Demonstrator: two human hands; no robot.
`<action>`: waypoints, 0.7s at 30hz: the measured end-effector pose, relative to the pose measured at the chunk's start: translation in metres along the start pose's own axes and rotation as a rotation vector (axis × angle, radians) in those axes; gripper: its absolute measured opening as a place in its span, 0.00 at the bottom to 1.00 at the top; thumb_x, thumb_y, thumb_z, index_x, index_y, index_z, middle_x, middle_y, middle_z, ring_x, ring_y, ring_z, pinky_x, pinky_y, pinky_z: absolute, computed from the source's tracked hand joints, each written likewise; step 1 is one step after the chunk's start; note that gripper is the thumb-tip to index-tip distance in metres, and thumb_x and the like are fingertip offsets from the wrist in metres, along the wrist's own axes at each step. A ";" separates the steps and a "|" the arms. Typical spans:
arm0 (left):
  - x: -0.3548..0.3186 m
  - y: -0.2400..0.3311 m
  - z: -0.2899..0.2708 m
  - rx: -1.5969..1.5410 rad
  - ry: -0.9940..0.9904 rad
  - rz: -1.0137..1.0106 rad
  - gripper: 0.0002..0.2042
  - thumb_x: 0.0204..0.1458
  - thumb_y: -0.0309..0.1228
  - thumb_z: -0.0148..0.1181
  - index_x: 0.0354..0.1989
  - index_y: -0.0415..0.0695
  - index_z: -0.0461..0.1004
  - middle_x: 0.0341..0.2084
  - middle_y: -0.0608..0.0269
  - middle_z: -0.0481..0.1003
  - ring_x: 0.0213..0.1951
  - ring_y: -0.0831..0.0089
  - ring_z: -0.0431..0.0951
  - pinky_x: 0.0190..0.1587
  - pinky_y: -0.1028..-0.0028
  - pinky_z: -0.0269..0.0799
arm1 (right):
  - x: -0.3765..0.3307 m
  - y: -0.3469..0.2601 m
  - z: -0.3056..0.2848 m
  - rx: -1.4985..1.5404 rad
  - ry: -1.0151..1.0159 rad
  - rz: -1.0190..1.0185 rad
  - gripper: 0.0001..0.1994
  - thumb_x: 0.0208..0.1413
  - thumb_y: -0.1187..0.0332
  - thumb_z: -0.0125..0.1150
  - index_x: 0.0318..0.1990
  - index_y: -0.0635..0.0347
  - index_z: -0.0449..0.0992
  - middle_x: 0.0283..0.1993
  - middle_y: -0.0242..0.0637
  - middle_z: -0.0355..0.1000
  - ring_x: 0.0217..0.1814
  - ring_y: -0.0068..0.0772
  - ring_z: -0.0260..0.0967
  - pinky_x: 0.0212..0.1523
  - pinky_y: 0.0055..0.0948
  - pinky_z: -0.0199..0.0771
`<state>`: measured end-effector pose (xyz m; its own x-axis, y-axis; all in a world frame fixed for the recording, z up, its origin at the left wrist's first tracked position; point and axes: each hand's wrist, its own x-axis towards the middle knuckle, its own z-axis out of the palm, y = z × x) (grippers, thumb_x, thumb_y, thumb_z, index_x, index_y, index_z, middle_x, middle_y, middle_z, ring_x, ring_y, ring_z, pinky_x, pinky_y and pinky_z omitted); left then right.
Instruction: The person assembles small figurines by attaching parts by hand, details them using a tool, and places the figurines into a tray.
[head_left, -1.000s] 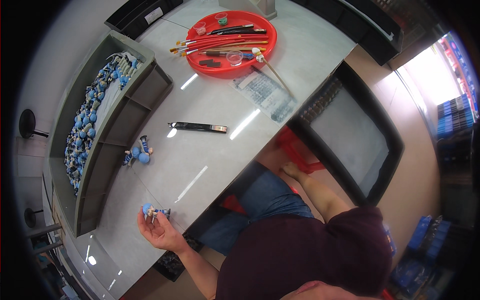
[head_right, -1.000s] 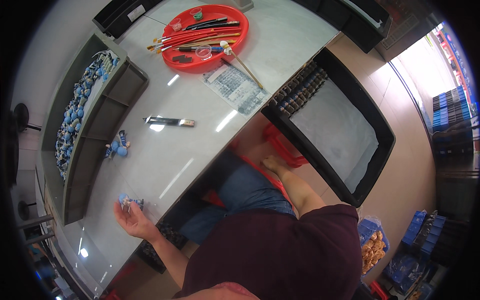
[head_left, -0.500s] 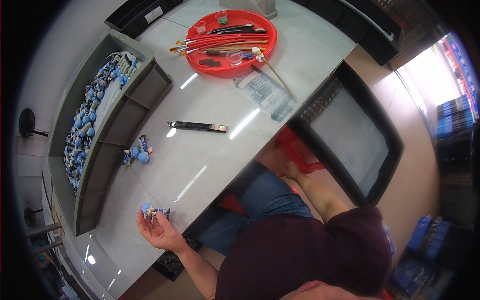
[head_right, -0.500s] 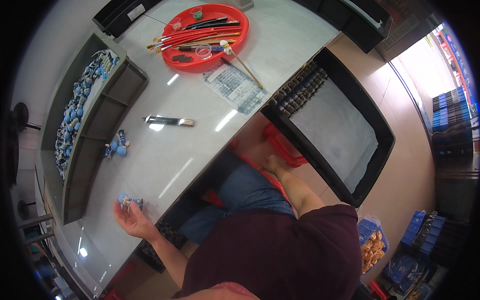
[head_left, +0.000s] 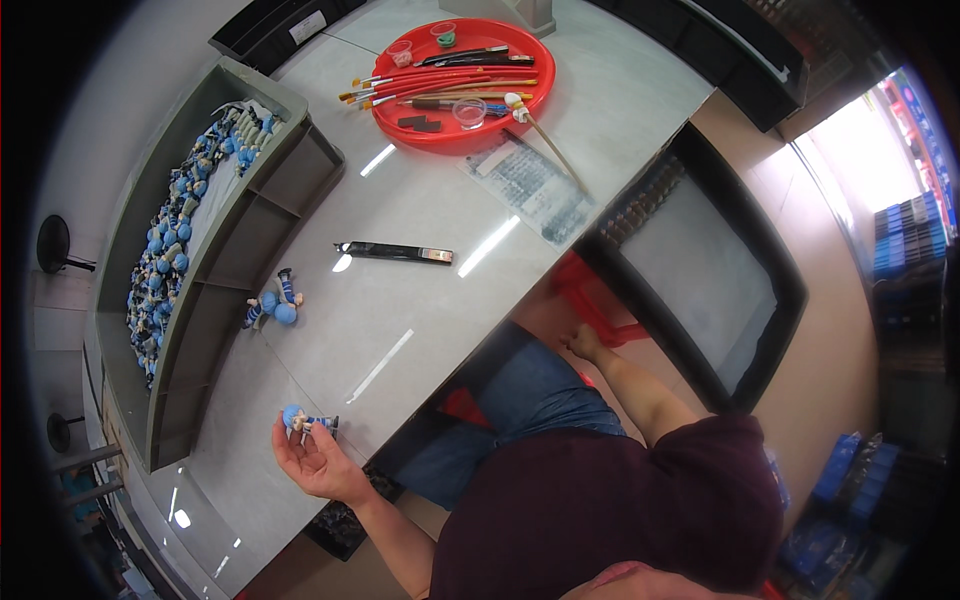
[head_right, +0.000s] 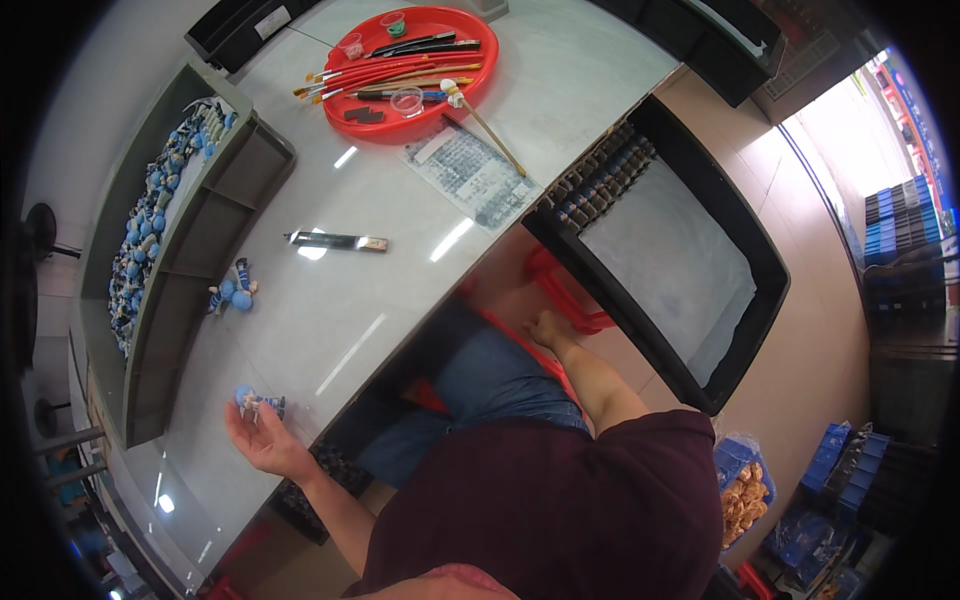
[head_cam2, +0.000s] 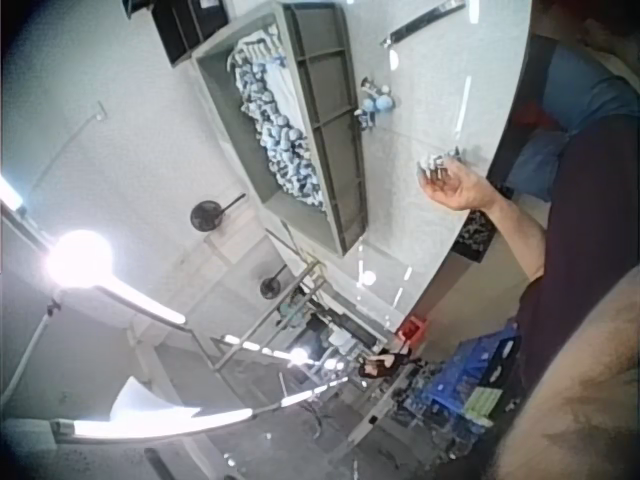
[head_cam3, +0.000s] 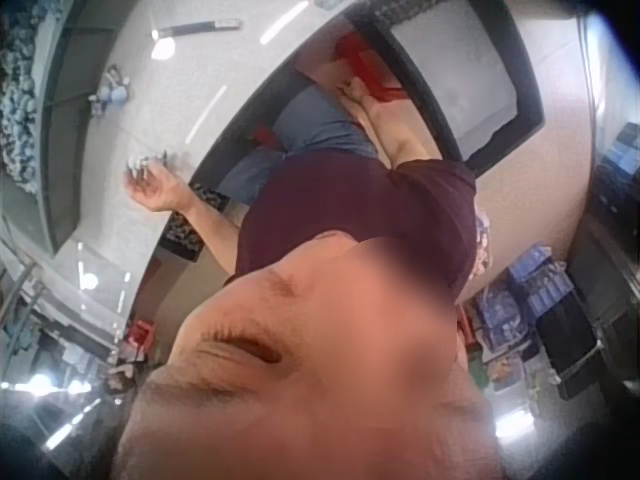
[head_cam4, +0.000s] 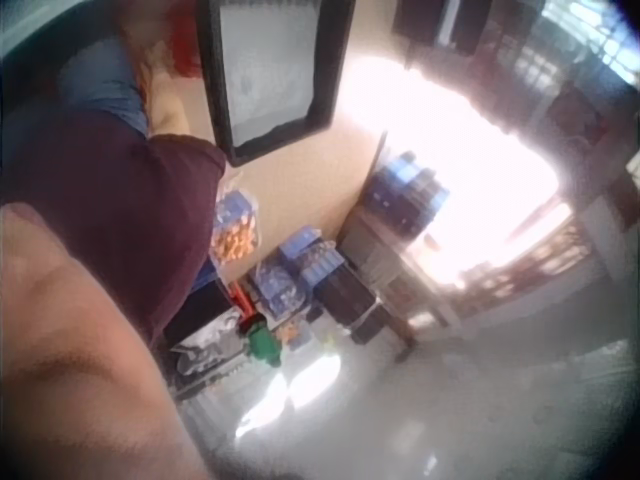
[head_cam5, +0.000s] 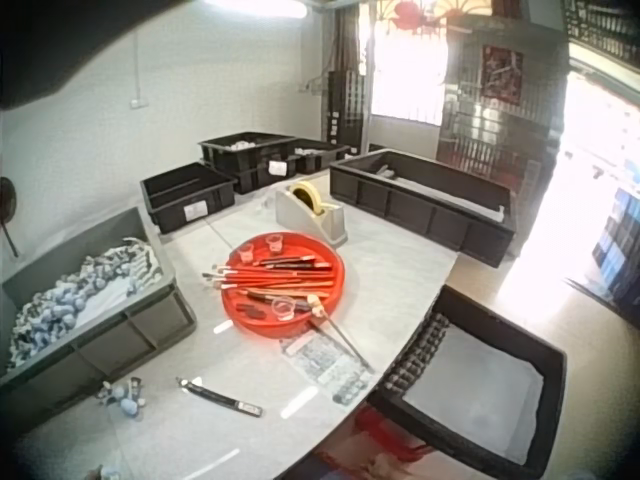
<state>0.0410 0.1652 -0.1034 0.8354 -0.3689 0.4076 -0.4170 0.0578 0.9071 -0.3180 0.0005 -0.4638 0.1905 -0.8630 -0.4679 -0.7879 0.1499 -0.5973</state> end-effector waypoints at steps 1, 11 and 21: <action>0.000 0.001 -0.001 0.013 0.005 0.003 0.22 0.48 0.15 0.51 0.53 0.34 0.58 0.48 0.53 0.67 0.44 0.74 0.69 0.45 0.78 0.69 | -0.001 -0.004 -0.001 -0.024 -0.014 0.019 0.13 0.42 0.63 0.67 0.24 0.67 0.76 0.21 0.44 0.72 0.24 0.33 0.71 0.25 0.34 0.68; 0.000 -0.003 -0.001 0.010 0.002 0.002 0.21 0.48 0.15 0.52 0.53 0.34 0.59 0.48 0.53 0.66 0.44 0.74 0.69 0.45 0.78 0.69 | 0.006 0.005 -0.001 -0.152 -0.171 0.082 0.24 0.34 0.49 0.70 0.32 0.61 0.77 0.35 0.49 0.73 0.39 0.44 0.71 0.39 0.39 0.68; 0.000 0.000 0.001 0.033 0.000 0.014 0.22 0.48 0.15 0.51 0.53 0.34 0.58 0.48 0.53 0.67 0.44 0.74 0.69 0.45 0.78 0.69 | 0.000 -0.012 -0.005 -0.003 -0.072 0.184 0.09 0.44 0.65 0.63 0.27 0.63 0.78 0.24 0.46 0.74 0.32 0.38 0.74 0.32 0.33 0.71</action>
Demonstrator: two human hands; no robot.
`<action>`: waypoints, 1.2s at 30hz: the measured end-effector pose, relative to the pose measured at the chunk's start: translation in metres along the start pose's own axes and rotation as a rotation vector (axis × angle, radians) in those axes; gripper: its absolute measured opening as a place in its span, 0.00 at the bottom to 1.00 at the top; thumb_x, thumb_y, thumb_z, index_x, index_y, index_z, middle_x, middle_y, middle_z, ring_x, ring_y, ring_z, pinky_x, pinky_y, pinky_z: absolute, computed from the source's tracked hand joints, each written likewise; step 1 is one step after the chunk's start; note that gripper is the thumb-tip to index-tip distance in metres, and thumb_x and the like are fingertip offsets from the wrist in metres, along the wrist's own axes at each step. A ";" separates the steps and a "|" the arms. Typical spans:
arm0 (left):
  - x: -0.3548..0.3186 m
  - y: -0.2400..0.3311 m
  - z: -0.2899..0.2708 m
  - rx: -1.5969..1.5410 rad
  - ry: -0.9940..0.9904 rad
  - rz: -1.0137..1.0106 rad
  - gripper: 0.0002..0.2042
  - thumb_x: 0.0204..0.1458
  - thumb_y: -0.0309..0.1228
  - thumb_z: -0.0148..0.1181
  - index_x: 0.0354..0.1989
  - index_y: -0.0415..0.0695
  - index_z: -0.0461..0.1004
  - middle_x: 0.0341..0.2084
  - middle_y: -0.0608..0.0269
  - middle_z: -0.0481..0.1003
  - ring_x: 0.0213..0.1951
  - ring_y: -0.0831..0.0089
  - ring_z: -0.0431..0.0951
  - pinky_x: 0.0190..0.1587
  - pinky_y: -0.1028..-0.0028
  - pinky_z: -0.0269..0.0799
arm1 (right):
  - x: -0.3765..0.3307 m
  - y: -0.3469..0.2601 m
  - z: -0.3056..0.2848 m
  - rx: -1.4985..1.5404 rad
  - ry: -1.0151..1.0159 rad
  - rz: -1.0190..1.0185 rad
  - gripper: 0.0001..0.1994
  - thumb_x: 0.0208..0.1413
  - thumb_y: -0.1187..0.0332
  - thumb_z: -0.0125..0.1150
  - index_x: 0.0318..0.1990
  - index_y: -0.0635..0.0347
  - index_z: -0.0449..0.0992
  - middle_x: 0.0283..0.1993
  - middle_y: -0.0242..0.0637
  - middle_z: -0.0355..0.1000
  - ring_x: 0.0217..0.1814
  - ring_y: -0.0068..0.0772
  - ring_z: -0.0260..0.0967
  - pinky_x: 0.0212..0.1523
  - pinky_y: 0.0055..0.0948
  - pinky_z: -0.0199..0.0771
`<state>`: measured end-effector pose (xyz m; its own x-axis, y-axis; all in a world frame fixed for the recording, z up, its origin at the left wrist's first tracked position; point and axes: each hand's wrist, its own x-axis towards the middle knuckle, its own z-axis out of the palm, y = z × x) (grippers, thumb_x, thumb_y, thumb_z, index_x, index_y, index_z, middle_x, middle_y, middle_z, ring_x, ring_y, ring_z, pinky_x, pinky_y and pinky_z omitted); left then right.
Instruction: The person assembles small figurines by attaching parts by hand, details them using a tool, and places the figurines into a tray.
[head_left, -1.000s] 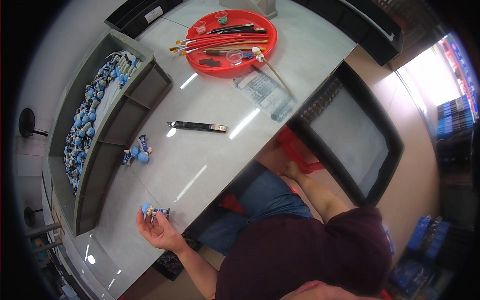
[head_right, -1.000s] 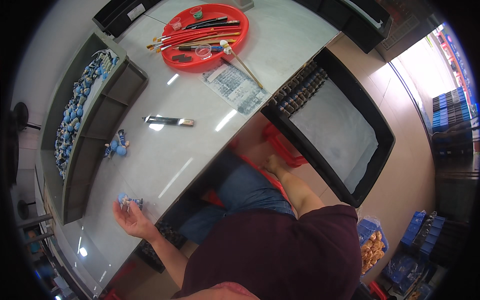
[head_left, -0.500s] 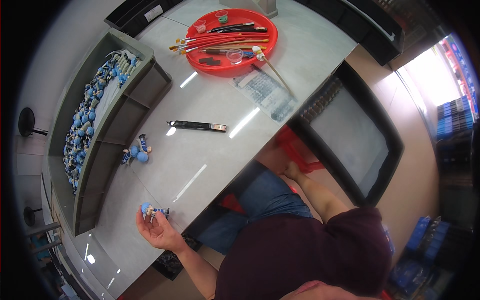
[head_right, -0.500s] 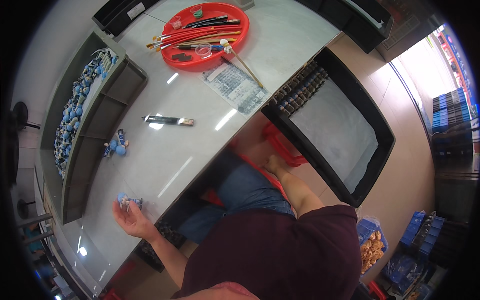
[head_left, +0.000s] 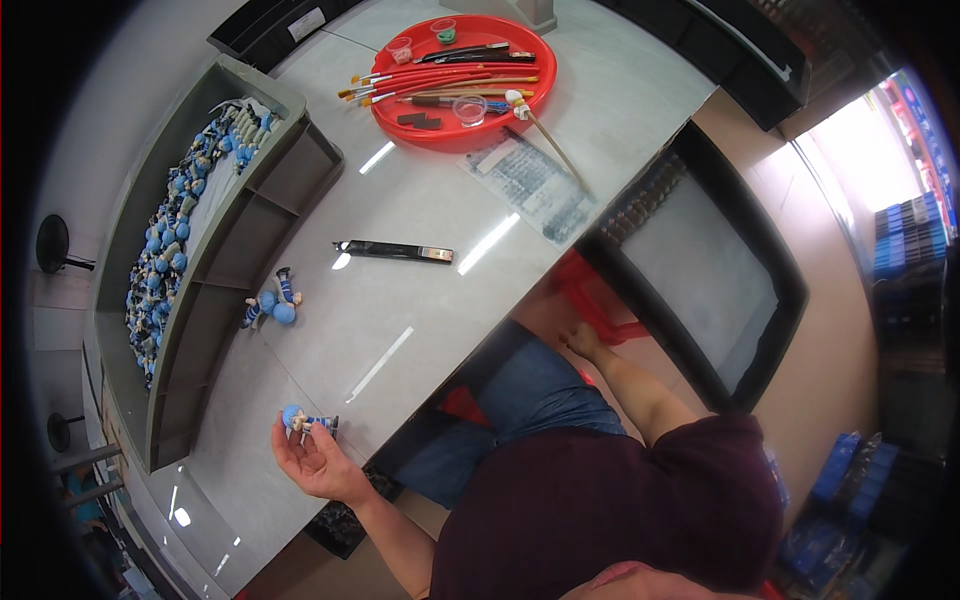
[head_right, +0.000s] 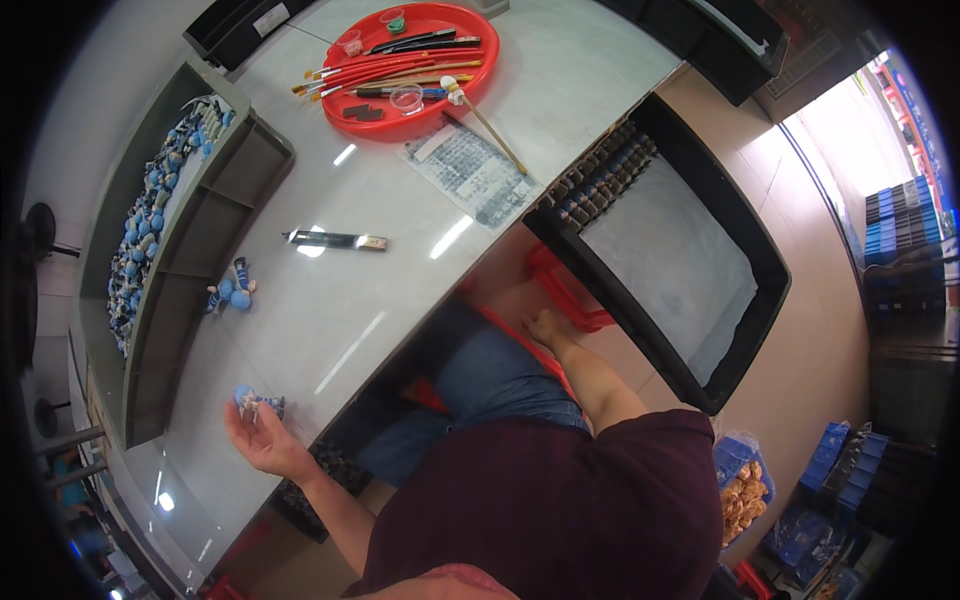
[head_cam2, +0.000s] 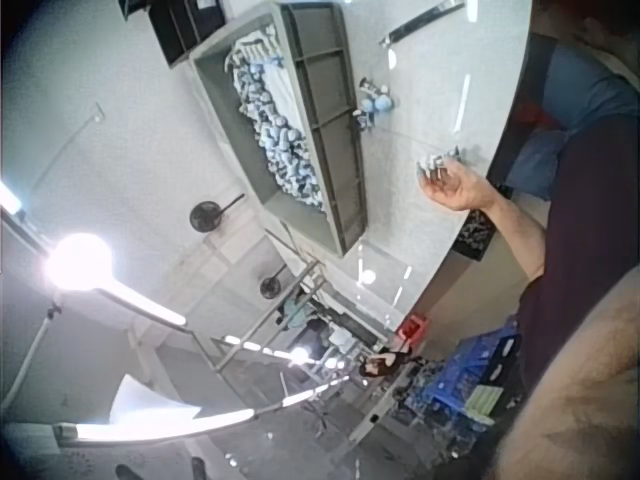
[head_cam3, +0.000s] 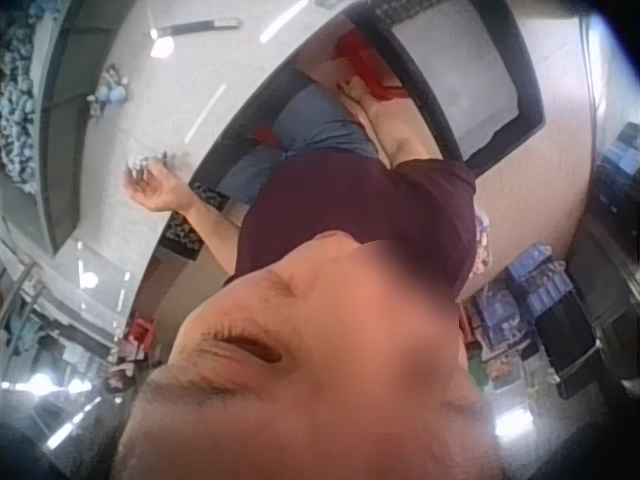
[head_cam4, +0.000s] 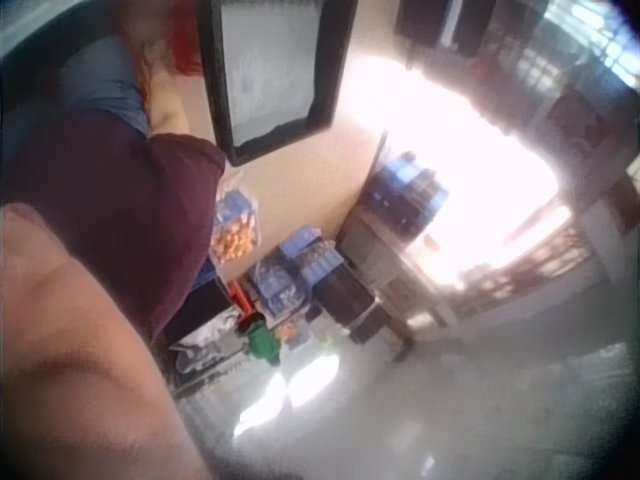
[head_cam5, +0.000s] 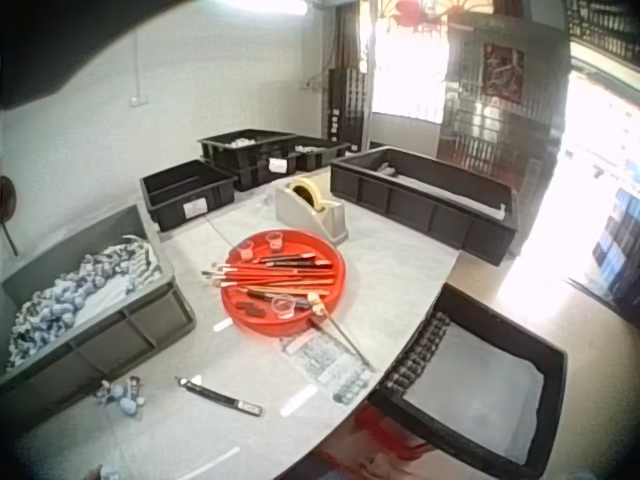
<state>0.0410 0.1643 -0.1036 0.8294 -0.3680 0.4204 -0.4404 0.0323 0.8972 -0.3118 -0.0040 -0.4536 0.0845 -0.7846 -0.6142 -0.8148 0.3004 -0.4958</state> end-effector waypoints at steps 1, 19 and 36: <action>0.000 -0.001 0.000 -0.009 0.001 -0.003 0.22 0.48 0.15 0.51 0.53 0.34 0.58 0.48 0.53 0.67 0.44 0.74 0.69 0.45 0.78 0.69 | 0.003 0.006 0.001 0.016 -0.016 -0.064 0.10 0.43 0.65 0.63 0.28 0.63 0.78 0.26 0.46 0.74 0.32 0.39 0.74 0.33 0.34 0.71; 0.000 -0.002 -0.003 -0.005 -0.003 -0.004 0.22 0.49 0.15 0.51 0.54 0.34 0.58 0.47 0.52 0.67 0.43 0.74 0.70 0.44 0.78 0.70 | -0.045 -0.060 -0.031 -0.124 -0.207 -0.063 0.30 0.39 0.68 0.63 0.54 0.61 0.64 0.47 0.53 0.68 0.49 0.43 0.67 0.49 0.32 0.67; 0.000 0.000 -0.002 -0.014 -0.010 0.020 0.21 0.49 0.15 0.51 0.53 0.34 0.59 0.48 0.53 0.67 0.43 0.75 0.70 0.45 0.78 0.70 | -0.114 -0.199 -0.004 -0.303 -0.088 -0.627 0.36 0.47 0.46 0.51 0.62 0.50 0.52 0.65 0.47 0.47 0.66 0.54 0.45 0.60 0.54 0.49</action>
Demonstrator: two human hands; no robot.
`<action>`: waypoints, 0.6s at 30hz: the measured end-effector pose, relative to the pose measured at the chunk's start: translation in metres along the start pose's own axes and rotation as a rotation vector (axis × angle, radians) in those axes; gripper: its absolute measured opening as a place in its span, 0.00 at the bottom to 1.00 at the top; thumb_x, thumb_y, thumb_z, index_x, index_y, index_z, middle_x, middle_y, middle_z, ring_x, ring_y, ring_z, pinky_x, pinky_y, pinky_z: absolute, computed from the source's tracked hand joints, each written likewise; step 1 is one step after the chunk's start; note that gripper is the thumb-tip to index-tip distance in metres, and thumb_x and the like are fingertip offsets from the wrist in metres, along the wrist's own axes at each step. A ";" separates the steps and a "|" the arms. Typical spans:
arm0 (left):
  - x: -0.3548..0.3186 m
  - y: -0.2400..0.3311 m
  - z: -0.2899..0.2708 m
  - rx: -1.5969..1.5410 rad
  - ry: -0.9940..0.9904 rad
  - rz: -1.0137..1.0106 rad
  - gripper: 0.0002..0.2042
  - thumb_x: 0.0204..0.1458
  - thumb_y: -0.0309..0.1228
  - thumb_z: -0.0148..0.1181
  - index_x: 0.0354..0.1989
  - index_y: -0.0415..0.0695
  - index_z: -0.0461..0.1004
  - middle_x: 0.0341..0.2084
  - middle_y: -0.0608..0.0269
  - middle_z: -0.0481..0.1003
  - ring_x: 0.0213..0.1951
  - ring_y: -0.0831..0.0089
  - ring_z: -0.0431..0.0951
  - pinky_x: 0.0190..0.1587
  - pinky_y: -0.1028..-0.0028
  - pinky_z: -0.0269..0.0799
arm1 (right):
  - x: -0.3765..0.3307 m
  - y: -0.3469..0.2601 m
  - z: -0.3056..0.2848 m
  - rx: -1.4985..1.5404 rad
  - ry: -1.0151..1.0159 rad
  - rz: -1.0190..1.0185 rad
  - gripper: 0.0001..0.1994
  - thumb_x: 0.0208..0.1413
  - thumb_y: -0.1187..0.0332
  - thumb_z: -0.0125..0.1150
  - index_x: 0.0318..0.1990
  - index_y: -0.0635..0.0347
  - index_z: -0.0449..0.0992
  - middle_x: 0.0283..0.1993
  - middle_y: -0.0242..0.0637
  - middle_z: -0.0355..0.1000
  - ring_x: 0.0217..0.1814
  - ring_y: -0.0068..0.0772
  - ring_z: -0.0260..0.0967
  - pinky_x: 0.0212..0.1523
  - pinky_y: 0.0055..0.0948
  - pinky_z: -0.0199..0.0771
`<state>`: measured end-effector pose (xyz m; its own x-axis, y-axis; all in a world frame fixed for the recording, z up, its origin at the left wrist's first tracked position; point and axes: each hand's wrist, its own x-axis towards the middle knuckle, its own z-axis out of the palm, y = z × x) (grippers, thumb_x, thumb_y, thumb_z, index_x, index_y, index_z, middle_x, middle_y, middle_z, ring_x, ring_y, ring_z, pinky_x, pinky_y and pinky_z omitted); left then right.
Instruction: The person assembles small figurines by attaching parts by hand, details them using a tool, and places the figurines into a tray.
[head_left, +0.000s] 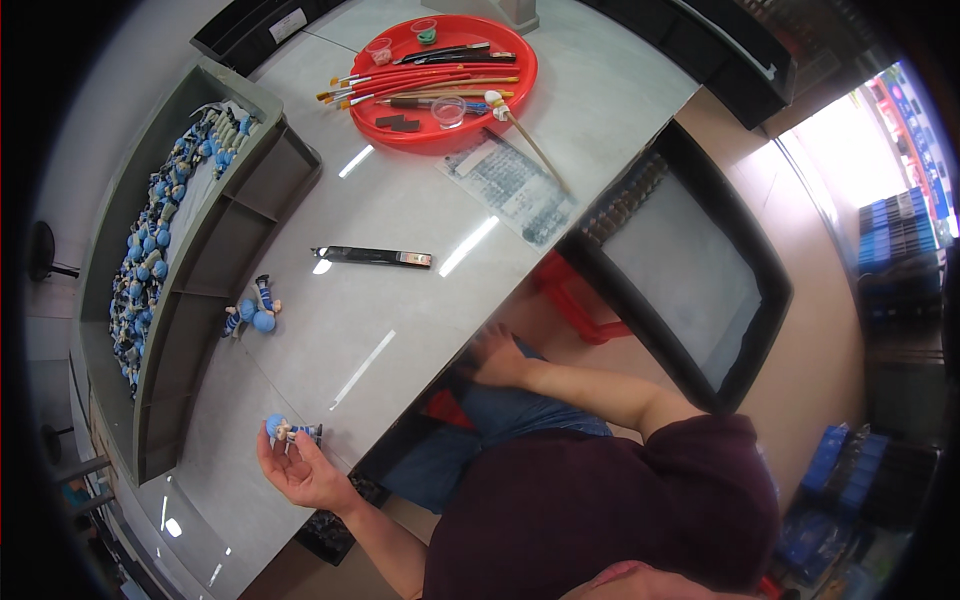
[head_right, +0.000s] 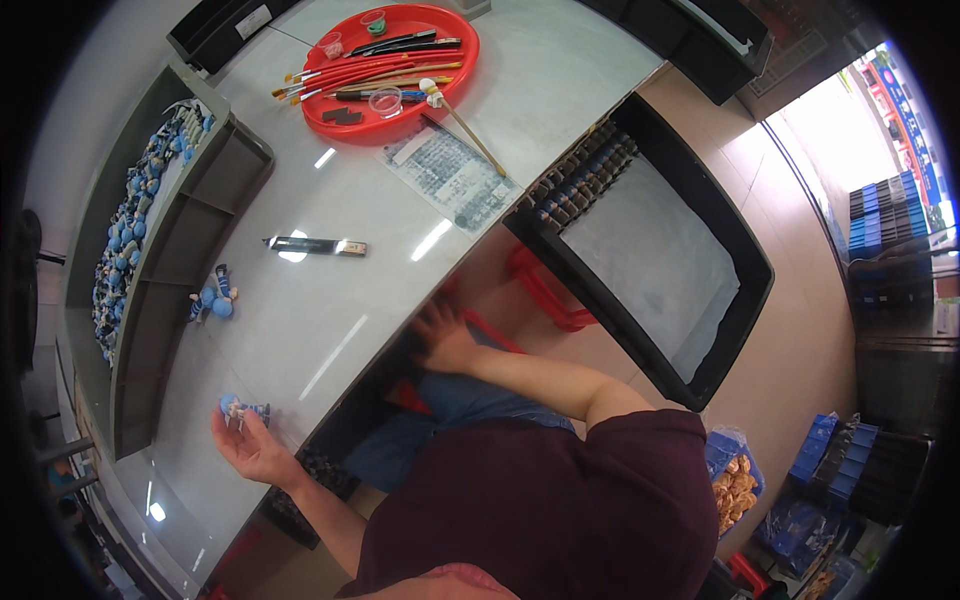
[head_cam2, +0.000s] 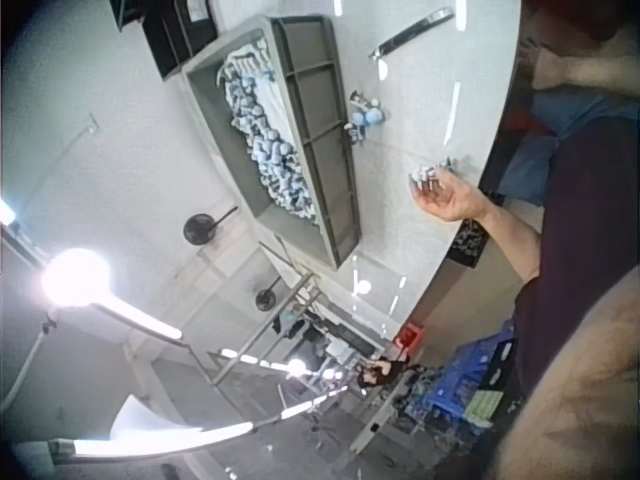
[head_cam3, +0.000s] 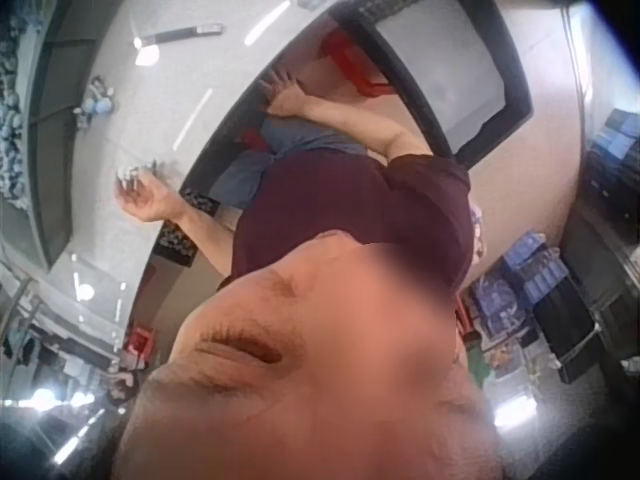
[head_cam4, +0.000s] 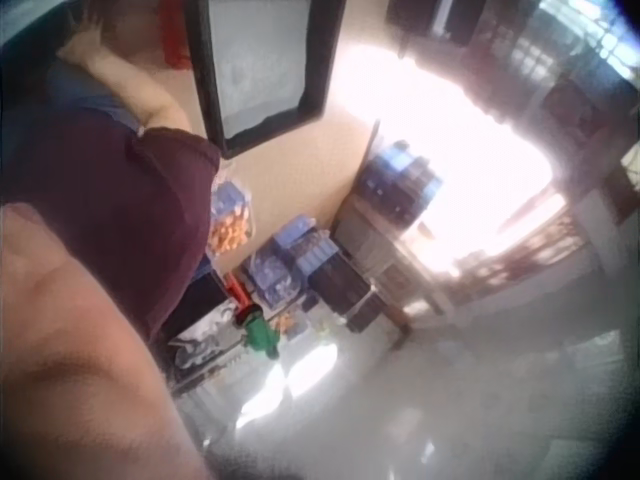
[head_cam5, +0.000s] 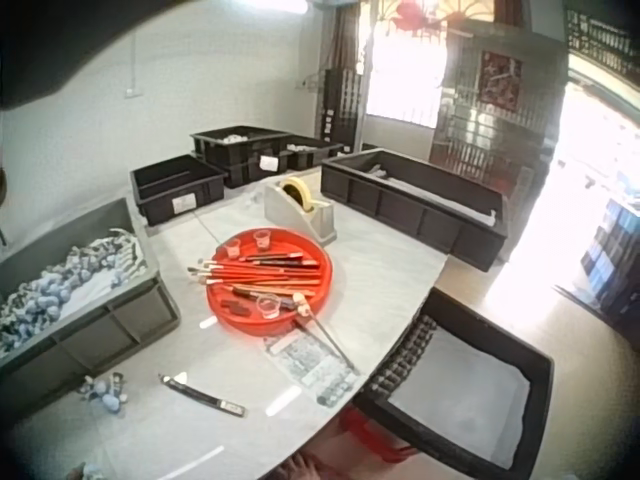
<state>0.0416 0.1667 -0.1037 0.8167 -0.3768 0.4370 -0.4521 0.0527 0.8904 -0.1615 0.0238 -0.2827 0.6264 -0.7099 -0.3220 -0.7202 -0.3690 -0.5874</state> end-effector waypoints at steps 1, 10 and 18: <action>0.000 -0.002 -0.002 0.017 0.000 -0.005 0.21 0.49 0.15 0.51 0.53 0.33 0.59 0.47 0.53 0.67 0.43 0.75 0.70 0.44 0.78 0.70 | 0.001 -0.014 0.005 -0.191 -0.021 -0.071 0.35 0.45 0.47 0.52 0.61 0.49 0.54 0.66 0.45 0.45 0.66 0.57 0.41 0.58 0.60 0.46; 0.000 0.001 0.004 0.012 -0.017 -0.008 0.21 0.49 0.15 0.51 0.53 0.34 0.60 0.46 0.54 0.68 0.42 0.75 0.71 0.43 0.79 0.69 | 0.031 0.000 0.043 -0.277 0.178 -0.290 0.30 0.42 0.52 0.54 0.57 0.45 0.62 0.64 0.44 0.47 0.66 0.58 0.36 0.59 0.63 0.39; -0.001 -0.002 0.001 0.010 -0.021 -0.023 0.21 0.49 0.15 0.51 0.53 0.34 0.60 0.46 0.54 0.68 0.43 0.75 0.71 0.44 0.78 0.69 | 0.030 0.001 0.041 -0.277 0.208 -0.304 0.30 0.41 0.52 0.55 0.56 0.46 0.63 0.62 0.45 0.50 0.64 0.57 0.39 0.57 0.62 0.44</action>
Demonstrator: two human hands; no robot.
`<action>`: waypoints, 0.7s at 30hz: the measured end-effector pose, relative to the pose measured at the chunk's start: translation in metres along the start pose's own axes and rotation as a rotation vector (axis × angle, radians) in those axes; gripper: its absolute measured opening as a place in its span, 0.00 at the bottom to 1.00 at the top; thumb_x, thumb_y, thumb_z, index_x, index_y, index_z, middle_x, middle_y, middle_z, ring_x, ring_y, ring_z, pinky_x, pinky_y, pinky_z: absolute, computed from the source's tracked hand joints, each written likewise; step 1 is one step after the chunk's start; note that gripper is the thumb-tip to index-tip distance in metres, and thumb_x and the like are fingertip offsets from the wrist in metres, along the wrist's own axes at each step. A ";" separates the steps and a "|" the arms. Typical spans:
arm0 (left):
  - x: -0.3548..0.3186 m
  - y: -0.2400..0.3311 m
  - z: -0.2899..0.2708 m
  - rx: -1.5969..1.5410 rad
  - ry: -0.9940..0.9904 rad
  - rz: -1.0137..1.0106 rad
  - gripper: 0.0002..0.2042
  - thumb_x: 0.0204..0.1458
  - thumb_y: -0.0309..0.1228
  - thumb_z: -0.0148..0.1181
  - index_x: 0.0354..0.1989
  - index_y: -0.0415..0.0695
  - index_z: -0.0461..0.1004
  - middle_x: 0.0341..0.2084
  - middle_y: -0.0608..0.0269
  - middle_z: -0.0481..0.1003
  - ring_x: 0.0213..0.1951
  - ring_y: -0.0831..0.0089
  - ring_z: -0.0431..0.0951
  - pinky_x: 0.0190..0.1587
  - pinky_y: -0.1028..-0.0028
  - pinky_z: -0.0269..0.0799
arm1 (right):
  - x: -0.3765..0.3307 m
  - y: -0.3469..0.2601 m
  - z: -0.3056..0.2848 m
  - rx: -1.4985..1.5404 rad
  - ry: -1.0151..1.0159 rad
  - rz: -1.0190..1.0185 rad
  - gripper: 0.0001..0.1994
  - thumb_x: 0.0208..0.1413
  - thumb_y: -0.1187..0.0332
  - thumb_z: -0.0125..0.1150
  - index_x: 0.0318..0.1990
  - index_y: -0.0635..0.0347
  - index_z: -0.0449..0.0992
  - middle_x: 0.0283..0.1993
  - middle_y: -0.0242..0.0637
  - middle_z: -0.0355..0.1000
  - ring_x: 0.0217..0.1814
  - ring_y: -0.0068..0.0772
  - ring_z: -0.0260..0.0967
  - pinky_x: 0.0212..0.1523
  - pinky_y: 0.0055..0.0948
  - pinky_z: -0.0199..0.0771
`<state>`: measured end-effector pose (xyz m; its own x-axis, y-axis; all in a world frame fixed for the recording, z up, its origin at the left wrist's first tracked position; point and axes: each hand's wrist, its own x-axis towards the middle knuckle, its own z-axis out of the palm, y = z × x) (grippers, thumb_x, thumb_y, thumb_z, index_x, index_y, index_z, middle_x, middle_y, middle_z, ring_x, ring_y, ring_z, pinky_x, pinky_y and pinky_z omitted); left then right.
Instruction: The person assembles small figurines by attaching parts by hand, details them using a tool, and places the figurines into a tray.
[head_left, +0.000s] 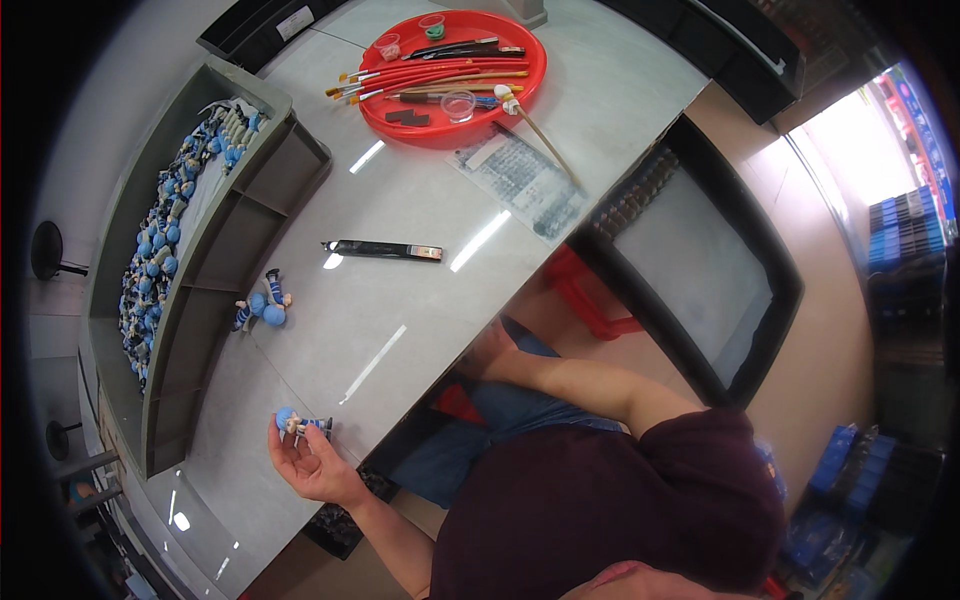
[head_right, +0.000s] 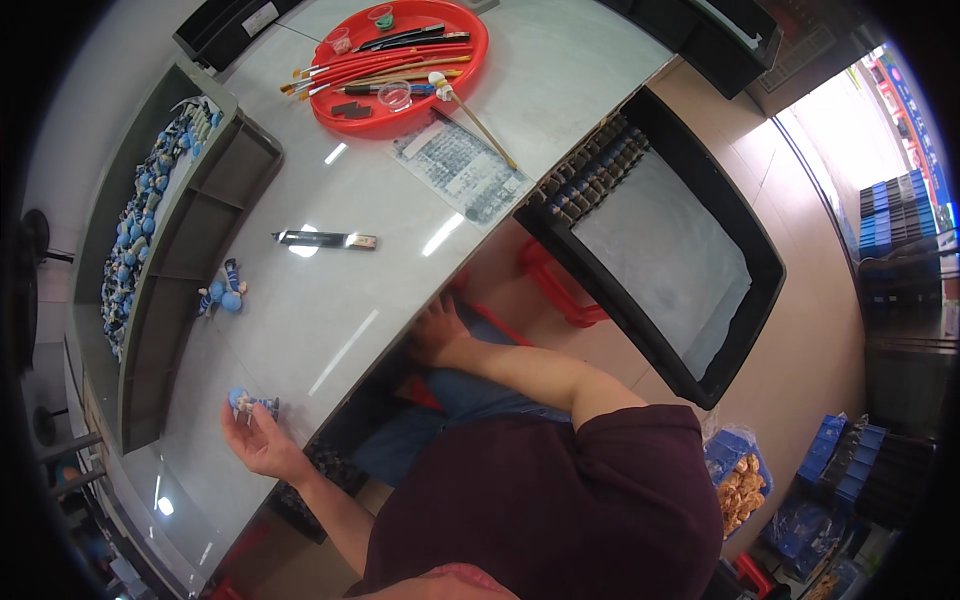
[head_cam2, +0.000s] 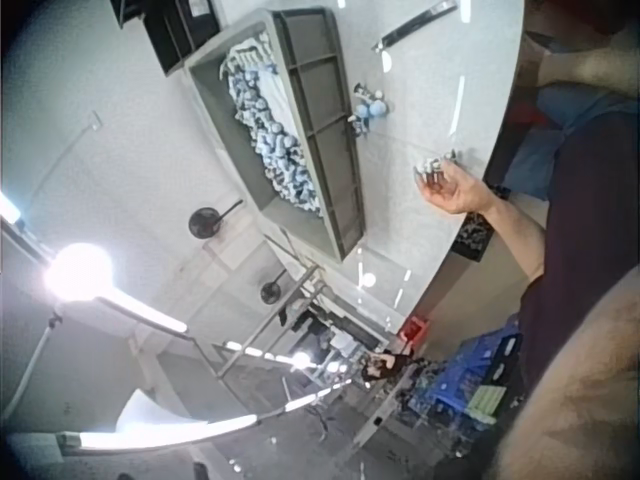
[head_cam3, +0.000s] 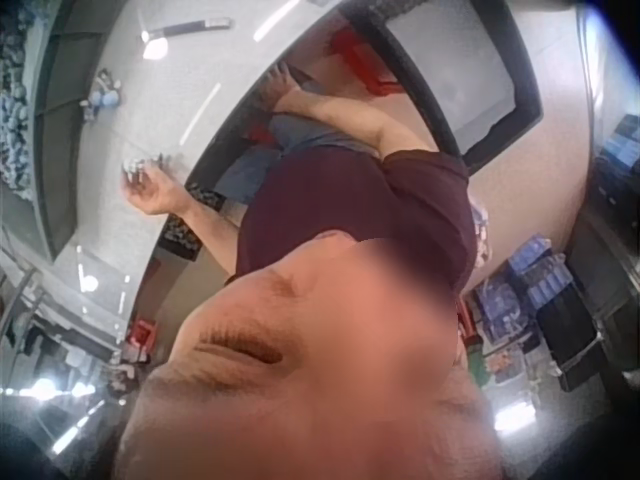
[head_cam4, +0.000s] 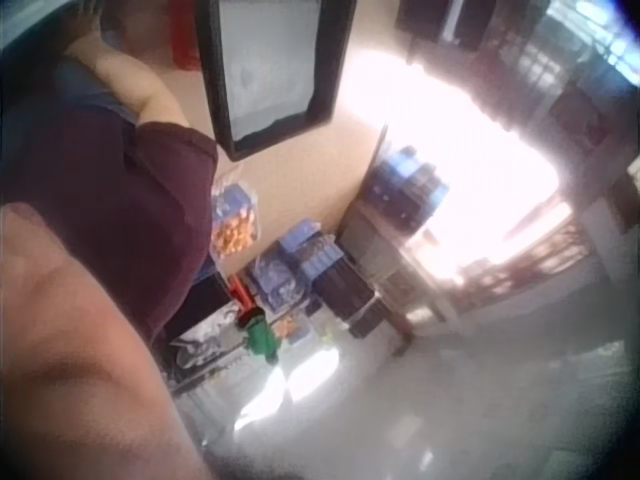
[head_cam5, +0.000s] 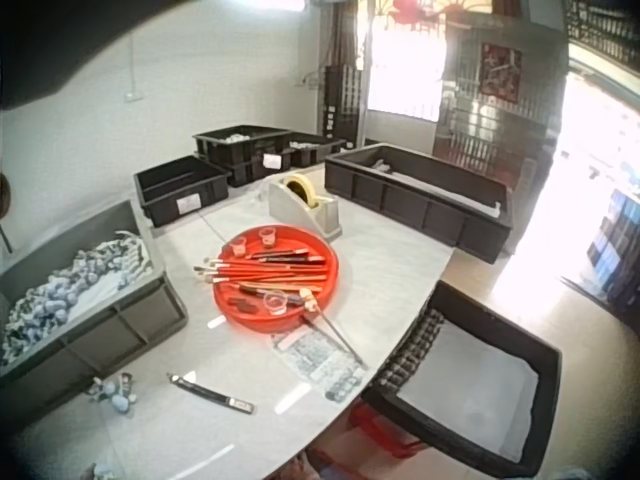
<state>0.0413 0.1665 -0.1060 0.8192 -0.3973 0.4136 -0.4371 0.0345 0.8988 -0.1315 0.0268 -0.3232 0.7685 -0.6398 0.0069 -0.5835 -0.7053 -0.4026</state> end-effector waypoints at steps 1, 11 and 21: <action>0.000 -0.001 0.000 0.003 0.003 -0.005 0.21 0.49 0.15 0.51 0.53 0.34 0.60 0.47 0.54 0.68 0.43 0.75 0.70 0.44 0.78 0.69 | 0.000 0.003 0.007 0.016 0.023 0.001 0.30 0.41 0.52 0.55 0.56 0.46 0.63 0.62 0.45 0.50 0.65 0.57 0.39 0.57 0.62 0.44; 0.000 -0.002 -0.002 0.037 -0.003 -0.002 0.20 0.48 0.15 0.52 0.52 0.34 0.61 0.49 0.53 0.67 0.44 0.74 0.70 0.44 0.77 0.70 | 0.001 -0.004 -0.008 0.004 -0.046 0.020 0.31 0.41 0.52 0.55 0.57 0.45 0.62 0.62 0.46 0.48 0.66 0.58 0.37 0.58 0.63 0.44; 0.001 -0.008 -0.003 0.038 0.013 -0.020 0.19 0.50 0.16 0.50 0.52 0.34 0.61 0.46 0.54 0.68 0.42 0.74 0.71 0.43 0.78 0.69 | -0.006 0.013 -0.049 0.142 -0.195 -0.026 0.28 0.41 0.53 0.57 0.54 0.46 0.66 0.62 0.45 0.50 0.66 0.57 0.38 0.58 0.60 0.48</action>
<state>0.0468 0.1682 -0.1122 0.8328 -0.3854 0.3974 -0.4338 -0.0085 0.9009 -0.1569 0.0066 -0.2840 0.8269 -0.5413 -0.1524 -0.5308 -0.6617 -0.5296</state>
